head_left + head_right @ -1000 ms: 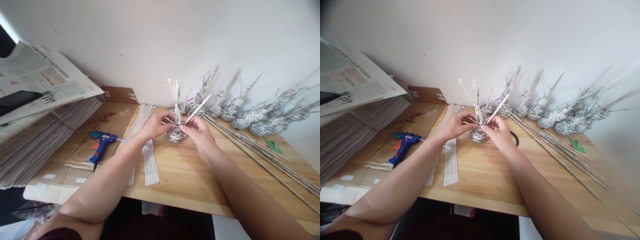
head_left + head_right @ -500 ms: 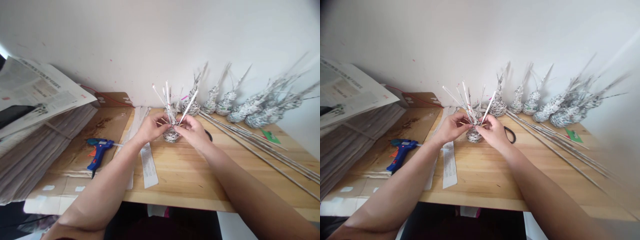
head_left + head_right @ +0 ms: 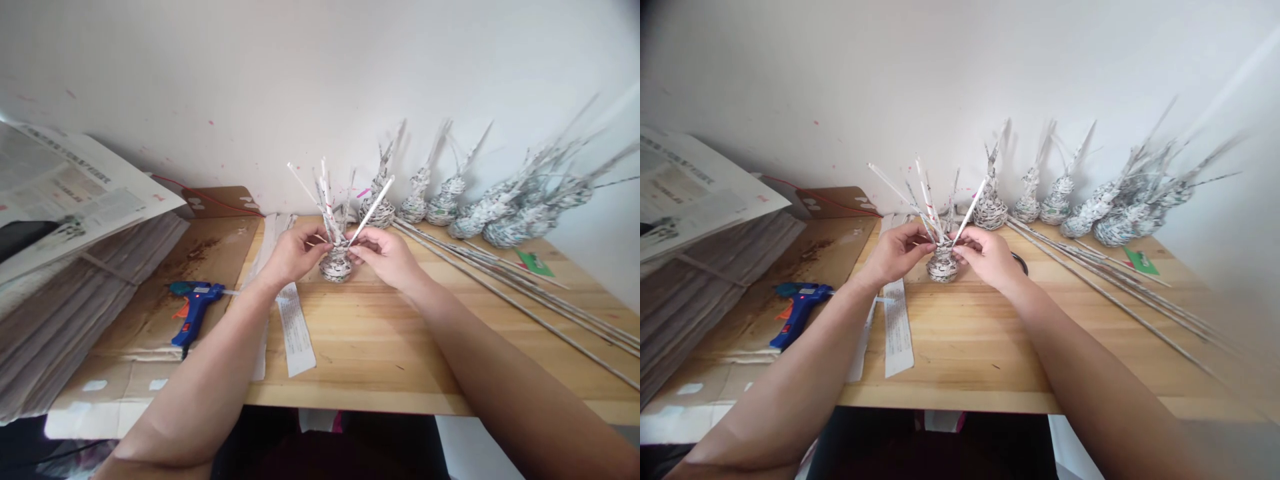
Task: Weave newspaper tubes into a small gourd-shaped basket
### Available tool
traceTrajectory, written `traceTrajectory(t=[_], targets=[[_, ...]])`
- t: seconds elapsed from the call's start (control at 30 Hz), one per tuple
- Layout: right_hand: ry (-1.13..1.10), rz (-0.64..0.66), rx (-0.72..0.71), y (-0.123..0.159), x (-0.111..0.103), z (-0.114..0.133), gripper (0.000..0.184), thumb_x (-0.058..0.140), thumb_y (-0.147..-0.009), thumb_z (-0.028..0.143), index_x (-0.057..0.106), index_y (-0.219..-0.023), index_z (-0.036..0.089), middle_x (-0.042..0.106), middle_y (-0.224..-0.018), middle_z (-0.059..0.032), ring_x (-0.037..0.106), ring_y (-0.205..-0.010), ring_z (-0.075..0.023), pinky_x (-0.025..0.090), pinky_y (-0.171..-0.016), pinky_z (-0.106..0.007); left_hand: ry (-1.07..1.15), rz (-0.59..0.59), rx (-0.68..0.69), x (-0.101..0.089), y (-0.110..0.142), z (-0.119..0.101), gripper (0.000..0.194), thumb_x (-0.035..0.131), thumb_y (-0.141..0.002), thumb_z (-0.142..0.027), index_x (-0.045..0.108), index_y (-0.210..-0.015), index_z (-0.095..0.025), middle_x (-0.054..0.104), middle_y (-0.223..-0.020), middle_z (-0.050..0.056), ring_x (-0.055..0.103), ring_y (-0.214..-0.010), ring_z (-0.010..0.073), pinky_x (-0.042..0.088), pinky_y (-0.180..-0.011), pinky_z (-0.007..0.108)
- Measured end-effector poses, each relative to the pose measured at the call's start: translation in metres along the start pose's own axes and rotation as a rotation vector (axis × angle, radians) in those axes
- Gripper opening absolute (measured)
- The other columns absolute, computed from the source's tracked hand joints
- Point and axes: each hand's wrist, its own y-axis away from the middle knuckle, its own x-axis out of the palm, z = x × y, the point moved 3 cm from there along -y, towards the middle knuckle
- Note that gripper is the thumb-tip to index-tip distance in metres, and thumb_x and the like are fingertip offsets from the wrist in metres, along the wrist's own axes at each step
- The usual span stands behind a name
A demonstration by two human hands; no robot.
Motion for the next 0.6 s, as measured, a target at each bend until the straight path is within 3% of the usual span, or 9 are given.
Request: traceTrajectory(t=[0.2, 0.6], targets=[[0.327, -0.104, -0.241, 0.002, -0.005, 0.005, 0.017, 0.075, -0.085, 0.030, 0.081, -0.101, 0.026, 0.075, -0.114, -0.0081, 0.071, -0.094, -0.0244, 0.059, -0.073, -0.037, 0.018, 0.014, 0.006, -0.001, -0.001, -0.001, 0.013, 0.068, -0.083, -0.026, 0.072, -0.091, -0.016, 0.077, -0.087, 0.005, 0.071, -0.079, 0.0170, 0.055, -0.075, 0.028], [0.439, -0.075, -0.332, 0.005, -0.002, 0.013, 0.011, 0.071, -0.091, 0.026, 0.080, -0.097, 0.025, 0.080, -0.097, -0.0047, 0.071, -0.082, -0.0213, 0.054, -0.078, -0.036, -0.038, -0.015, 0.048, 0.000, 0.000, -0.003, 0.006, 0.064, -0.084, -0.023, 0.065, -0.084, -0.017, 0.075, -0.082, 0.004, 0.070, -0.075, 0.0161, 0.051, -0.068, 0.026]])
